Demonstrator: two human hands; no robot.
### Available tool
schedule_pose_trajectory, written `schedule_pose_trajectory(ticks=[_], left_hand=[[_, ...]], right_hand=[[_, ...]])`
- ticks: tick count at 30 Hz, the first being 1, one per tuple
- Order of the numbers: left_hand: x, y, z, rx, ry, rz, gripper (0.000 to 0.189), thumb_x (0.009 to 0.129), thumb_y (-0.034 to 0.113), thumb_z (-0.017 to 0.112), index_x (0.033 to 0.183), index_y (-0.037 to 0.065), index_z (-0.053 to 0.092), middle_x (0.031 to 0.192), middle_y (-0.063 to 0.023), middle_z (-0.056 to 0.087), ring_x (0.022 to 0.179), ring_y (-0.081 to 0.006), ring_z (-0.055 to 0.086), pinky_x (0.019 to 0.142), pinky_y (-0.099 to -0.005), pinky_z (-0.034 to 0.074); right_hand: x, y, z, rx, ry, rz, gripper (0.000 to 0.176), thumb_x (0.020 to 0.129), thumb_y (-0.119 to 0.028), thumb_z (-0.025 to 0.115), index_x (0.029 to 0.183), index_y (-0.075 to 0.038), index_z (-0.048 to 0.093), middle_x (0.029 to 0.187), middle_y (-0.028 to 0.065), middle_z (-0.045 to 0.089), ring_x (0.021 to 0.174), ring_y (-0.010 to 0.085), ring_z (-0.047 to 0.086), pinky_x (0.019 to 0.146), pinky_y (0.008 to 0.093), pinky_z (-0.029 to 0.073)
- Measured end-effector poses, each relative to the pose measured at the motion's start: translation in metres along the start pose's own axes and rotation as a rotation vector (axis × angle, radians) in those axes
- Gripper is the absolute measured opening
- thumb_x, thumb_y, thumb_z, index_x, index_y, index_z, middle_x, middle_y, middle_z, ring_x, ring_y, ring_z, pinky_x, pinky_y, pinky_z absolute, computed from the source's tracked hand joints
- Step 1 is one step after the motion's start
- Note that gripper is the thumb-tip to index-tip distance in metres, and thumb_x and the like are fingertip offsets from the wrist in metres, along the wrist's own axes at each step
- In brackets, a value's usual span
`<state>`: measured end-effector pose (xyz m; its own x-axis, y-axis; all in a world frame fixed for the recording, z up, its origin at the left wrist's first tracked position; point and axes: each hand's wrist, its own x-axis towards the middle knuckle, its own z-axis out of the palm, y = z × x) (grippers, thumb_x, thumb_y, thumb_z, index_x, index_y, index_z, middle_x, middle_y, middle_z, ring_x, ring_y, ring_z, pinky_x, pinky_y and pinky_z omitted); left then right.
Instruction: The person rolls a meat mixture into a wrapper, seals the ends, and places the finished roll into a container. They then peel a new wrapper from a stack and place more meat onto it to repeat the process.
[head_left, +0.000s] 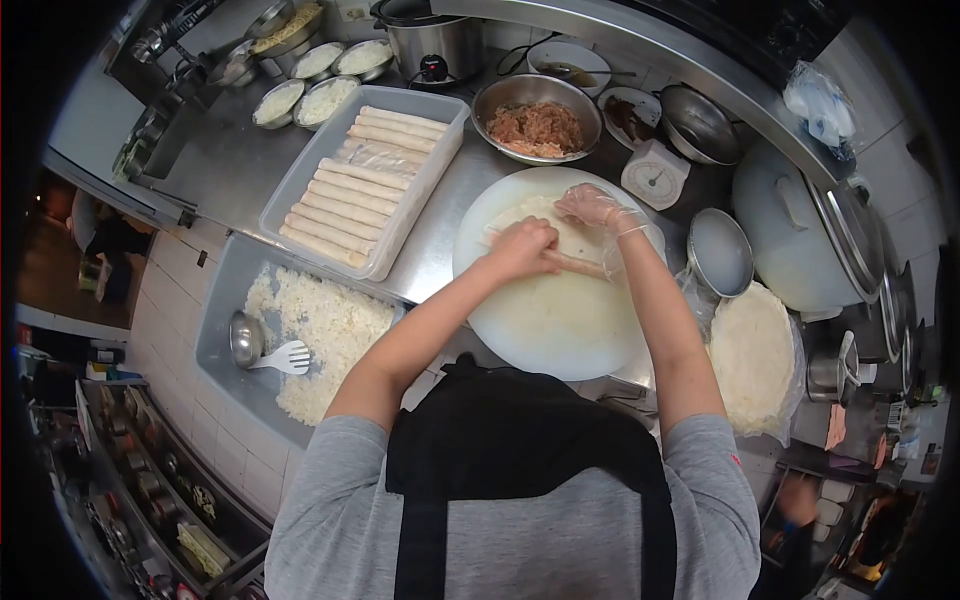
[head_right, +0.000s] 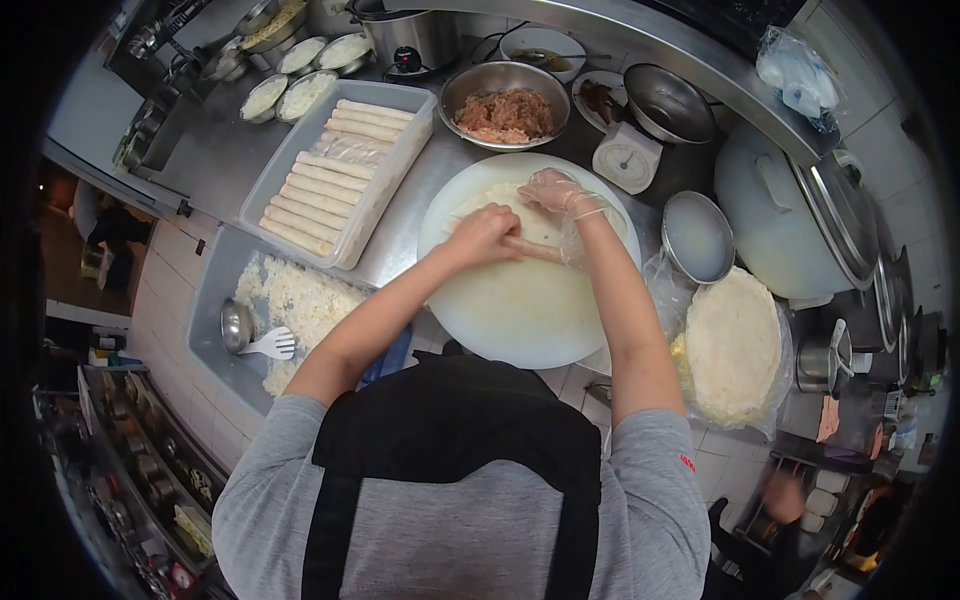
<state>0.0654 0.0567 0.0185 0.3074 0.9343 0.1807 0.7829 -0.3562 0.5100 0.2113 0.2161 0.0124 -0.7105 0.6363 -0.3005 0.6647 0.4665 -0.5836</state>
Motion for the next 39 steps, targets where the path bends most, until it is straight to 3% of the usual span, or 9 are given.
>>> schedule_pose_trajectory(ticks=[4, 10, 13, 22, 25, 28, 31, 34, 39], left_hand=[[-0.006, -0.015, 0.000, -0.004, -0.017, 0.019, 0.034, 0.065, 0.025, 0.080, 0.084, 0.007, 0.059, 0.086, -0.0085, 0.059, 0.092, -0.0277, 0.058, 0.078, -0.0383, 0.048], [-0.012, -0.021, -0.018, 0.071, -0.035, 0.085, 0.033, 0.066, 0.023, 0.079, 0.086, 0.007, 0.058, 0.088, -0.0094, 0.058, 0.093, -0.0283, 0.057, 0.079, -0.0392, 0.048], [-0.021, -0.031, -0.032, 0.077, -0.107, 0.004, 0.030, 0.067, 0.021, 0.078, 0.084, 0.007, 0.058, 0.089, -0.0091, 0.059, 0.092, -0.0278, 0.058, 0.081, -0.0385, 0.048], [-0.036, -0.031, -0.038, -0.019, -0.039, 0.009, 0.030, 0.066, 0.015, 0.078, 0.086, 0.004, 0.058, 0.087, -0.0095, 0.059, 0.091, -0.0281, 0.058, 0.078, -0.0393, 0.048], [-0.041, -0.037, -0.045, -0.067, -0.065, -0.079, 0.028, 0.064, 0.014, 0.079, 0.082, 0.003, 0.061, 0.084, -0.0103, 0.062, 0.085, -0.0289, 0.060, 0.075, -0.0395, 0.048], [-0.046, -0.039, -0.040, -0.096, 0.008, -0.063, 0.025, 0.063, 0.014, 0.079, 0.079, 0.002, 0.063, 0.081, -0.0113, 0.063, 0.080, -0.0287, 0.061, 0.072, -0.0386, 0.049], [-0.038, -0.029, -0.045, 0.101, -0.087, -0.091, 0.026, 0.061, 0.014, 0.080, 0.080, 0.003, 0.064, 0.081, -0.0116, 0.064, 0.081, -0.0280, 0.062, 0.071, -0.0374, 0.049], [-0.025, -0.026, -0.036, -0.021, -0.143, -0.117, 0.029, 0.060, 0.015, 0.081, 0.081, 0.003, 0.065, 0.080, -0.0127, 0.065, 0.080, -0.0282, 0.063, 0.071, -0.0379, 0.050], [-0.017, -0.020, -0.035, -0.024, -0.207, -0.136, 0.031, 0.060, 0.015, 0.081, 0.082, 0.001, 0.065, 0.080, -0.0139, 0.065, 0.079, -0.0287, 0.063, 0.072, -0.0373, 0.050]], right_hand=[[0.005, -0.004, -0.005, -0.049, -0.068, 0.035, 0.046, 0.084, -0.046, 0.056, 0.078, -0.002, 0.067, 0.075, 0.0160, 0.066, 0.071, 0.0292, 0.061, 0.072, 0.0397, 0.046], [-0.002, -0.032, -0.007, -0.014, 0.208, -0.027, 0.048, 0.085, -0.046, 0.056, 0.070, -0.002, 0.067, 0.066, 0.0142, 0.064, 0.067, 0.0257, 0.061, 0.072, 0.0377, 0.047], [0.022, -0.010, 0.000, -0.019, -0.068, -0.101, 0.048, 0.090, -0.043, 0.055, 0.070, 0.000, 0.061, 0.064, 0.0093, 0.059, 0.060, 0.0193, 0.052, 0.063, 0.0356, 0.043], [0.035, -0.005, -0.001, -0.068, -0.095, -0.033, 0.049, 0.085, -0.047, 0.056, 0.065, -0.003, 0.066, 0.064, 0.0114, 0.064, 0.064, 0.0234, 0.059, 0.069, 0.0352, 0.047], [0.035, -0.005, 0.002, 0.093, -0.113, 0.010, 0.044, 0.089, -0.039, 0.060, 0.063, -0.003, 0.057, 0.057, 0.0041, 0.052, 0.056, 0.0146, 0.045, 0.056, 0.0318, 0.039], [0.032, -0.004, 0.002, 0.080, -0.092, -0.006, 0.046, 0.088, -0.040, 0.060, 0.063, -0.003, 0.057, 0.057, 0.0052, 0.052, 0.056, 0.0161, 0.044, 0.057, 0.0338, 0.039], [0.033, -0.005, 0.001, -0.023, -0.081, 0.025, 0.048, 0.078, -0.049, 0.061, 0.072, -0.002, 0.067, 0.067, 0.0130, 0.064, 0.066, 0.0243, 0.060, 0.067, 0.0364, 0.046], [0.034, -0.005, 0.002, -0.036, -0.059, 0.023, 0.051, 0.077, -0.050, 0.061, 0.082, 0.000, 0.069, 0.074, 0.0158, 0.065, 0.073, 0.0278, 0.061, 0.072, 0.0376, 0.047], [0.024, -0.005, 0.006, -0.063, 0.043, -0.056, 0.050, 0.088, -0.047, 0.057, 0.073, 0.000, 0.062, 0.064, 0.0114, 0.057, 0.064, 0.0210, 0.050, 0.066, 0.0363, 0.042]])
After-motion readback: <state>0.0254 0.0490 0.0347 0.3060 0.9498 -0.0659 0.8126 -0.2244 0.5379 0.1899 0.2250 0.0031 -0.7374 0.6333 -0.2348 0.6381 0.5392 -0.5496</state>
